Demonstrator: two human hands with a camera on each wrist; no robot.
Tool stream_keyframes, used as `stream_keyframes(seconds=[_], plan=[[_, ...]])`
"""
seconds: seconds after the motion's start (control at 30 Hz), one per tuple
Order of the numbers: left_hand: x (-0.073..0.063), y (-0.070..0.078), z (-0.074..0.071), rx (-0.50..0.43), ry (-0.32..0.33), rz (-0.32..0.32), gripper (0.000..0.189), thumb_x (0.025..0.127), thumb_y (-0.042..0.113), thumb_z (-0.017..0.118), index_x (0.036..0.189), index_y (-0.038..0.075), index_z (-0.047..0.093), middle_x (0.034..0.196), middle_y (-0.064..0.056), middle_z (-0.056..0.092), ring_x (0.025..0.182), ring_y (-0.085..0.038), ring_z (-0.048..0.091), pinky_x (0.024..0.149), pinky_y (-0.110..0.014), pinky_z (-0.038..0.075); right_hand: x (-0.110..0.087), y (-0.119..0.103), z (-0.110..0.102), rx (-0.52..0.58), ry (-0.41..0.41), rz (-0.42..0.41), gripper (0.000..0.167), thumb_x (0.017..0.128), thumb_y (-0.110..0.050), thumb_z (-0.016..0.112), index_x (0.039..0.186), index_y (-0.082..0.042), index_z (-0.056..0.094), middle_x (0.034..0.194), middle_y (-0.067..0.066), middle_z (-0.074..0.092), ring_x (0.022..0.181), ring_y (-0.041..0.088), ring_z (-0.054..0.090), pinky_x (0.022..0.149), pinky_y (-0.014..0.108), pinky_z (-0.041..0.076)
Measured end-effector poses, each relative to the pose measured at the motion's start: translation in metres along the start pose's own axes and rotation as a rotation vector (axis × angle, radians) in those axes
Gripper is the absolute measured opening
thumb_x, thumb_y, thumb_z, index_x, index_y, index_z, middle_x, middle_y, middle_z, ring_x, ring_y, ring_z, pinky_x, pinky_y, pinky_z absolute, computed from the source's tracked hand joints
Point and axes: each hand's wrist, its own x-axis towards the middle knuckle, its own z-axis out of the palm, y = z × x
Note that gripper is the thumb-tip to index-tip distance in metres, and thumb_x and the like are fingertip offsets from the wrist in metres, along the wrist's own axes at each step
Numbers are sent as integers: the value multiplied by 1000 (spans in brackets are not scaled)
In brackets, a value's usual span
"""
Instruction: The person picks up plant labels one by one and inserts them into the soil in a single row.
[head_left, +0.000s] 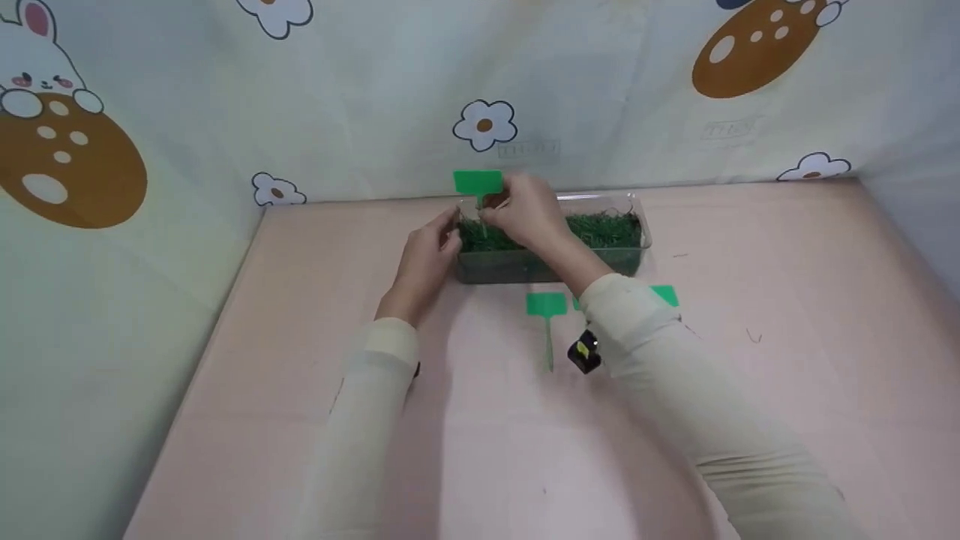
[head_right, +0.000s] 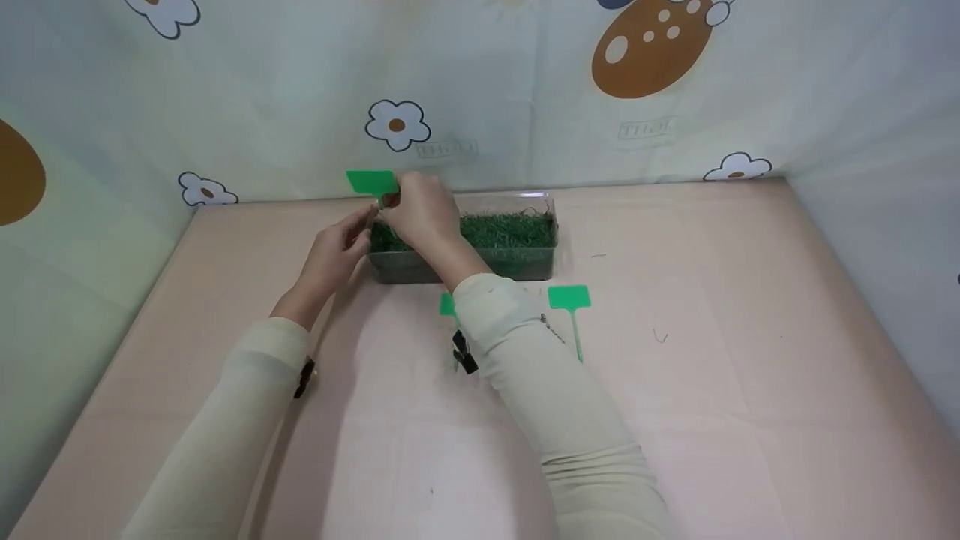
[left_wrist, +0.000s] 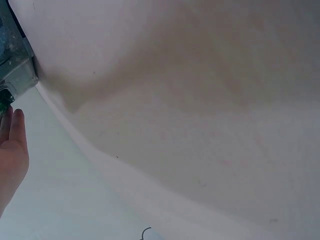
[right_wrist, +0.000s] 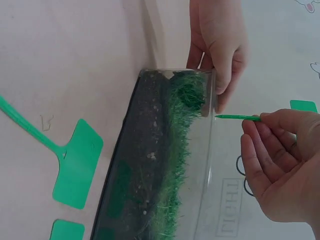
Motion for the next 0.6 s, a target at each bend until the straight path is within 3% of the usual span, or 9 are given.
stream_keyframes(seconds=[0.23, 0.6], plan=[[-1, -1, -1, 9, 12, 15, 50, 105, 18, 44, 155, 13, 38, 154, -5, 48, 142, -17, 46, 118, -29, 42, 8, -1, 12, -49, 7, 42, 19, 92, -17, 68, 105, -5, 72, 104, 10, 74, 85, 19, 61, 73, 29, 54], [-2, 1, 1, 8, 11, 18, 50, 105, 19, 43, 154, 13, 38, 154, -5, 49, 141, -17, 48, 117, -26, 43, 20, 11, 29, -91, 24, 66, 19, 91, -20, 71, 100, -4, 74, 100, 11, 75, 81, 18, 60, 81, 35, 58]])
